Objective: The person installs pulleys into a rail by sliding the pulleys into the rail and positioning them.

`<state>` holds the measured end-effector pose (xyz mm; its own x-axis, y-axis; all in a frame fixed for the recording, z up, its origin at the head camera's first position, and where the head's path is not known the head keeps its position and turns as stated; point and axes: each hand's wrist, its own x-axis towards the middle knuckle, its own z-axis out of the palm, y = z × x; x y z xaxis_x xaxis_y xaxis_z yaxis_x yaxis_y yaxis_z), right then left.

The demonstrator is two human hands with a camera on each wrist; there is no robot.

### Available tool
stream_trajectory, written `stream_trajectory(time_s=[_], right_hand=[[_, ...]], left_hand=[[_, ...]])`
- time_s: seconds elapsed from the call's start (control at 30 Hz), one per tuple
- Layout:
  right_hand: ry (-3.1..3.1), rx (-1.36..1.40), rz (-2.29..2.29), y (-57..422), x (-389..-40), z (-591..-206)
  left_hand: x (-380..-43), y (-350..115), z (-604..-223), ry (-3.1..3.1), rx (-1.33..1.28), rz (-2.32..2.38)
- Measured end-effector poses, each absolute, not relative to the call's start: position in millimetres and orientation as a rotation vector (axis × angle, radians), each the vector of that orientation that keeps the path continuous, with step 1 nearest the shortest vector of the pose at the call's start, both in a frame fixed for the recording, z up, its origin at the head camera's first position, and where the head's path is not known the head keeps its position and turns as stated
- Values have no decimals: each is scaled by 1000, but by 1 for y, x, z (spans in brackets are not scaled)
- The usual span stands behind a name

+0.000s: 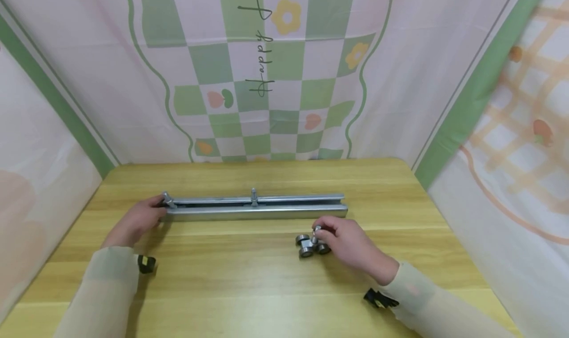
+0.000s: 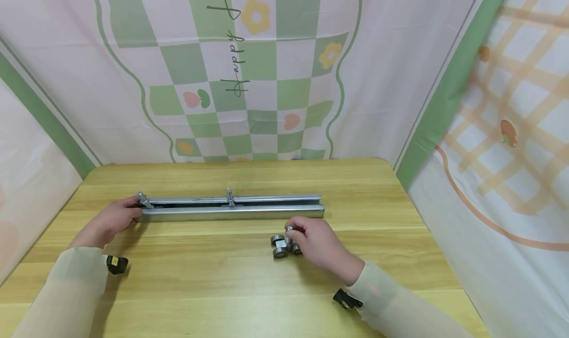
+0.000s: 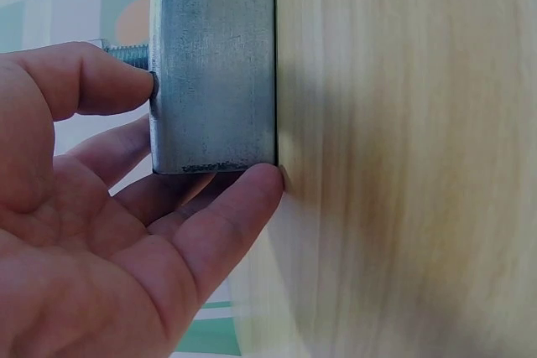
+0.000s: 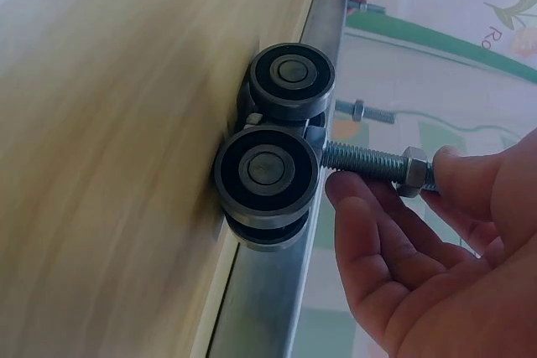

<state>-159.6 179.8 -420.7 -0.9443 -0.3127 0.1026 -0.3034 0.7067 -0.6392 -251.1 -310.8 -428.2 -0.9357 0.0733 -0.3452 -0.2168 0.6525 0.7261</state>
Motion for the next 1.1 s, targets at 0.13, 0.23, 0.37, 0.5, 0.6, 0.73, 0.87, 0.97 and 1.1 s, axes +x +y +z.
stream_trajectory(time_s=[0.13, 0.23, 0.37, 0.5, 0.6, 0.73, 0.87, 0.97, 1.1], right_hand=[[2919, -496, -1048, 188, -158, -421], [2936, -478, -1039, 195, -157, -421], [2954, -466, -1032, 205, -156, -421], [2980, -455, -1016, 216, -158, -422], [2997, -422, -1014, 224, -160, -424], [3024, -382, -1004, 233, -161, -425], [3049, -347, -977, 242, -161, -423], [3054, -313, -957, 248, -162, -423], [3066, -280, -940, 256, -162, -422]], left_hand=[[-251, -310, -429, 2527, -109, 1184], [-251, -310, -430, 2526, -107, 1185], [-251, -309, -430, 2517, -108, 1187], [-251, -310, -429, 2508, -110, 1192], [-252, -311, -428, 2507, -105, 1200], [-252, -311, -429, 2500, -109, 1211], [-253, -311, -430, 2503, -120, 1207], [-252, -311, -430, 2502, -126, 1206], [-252, -310, -429, 2493, -127, 1206]])
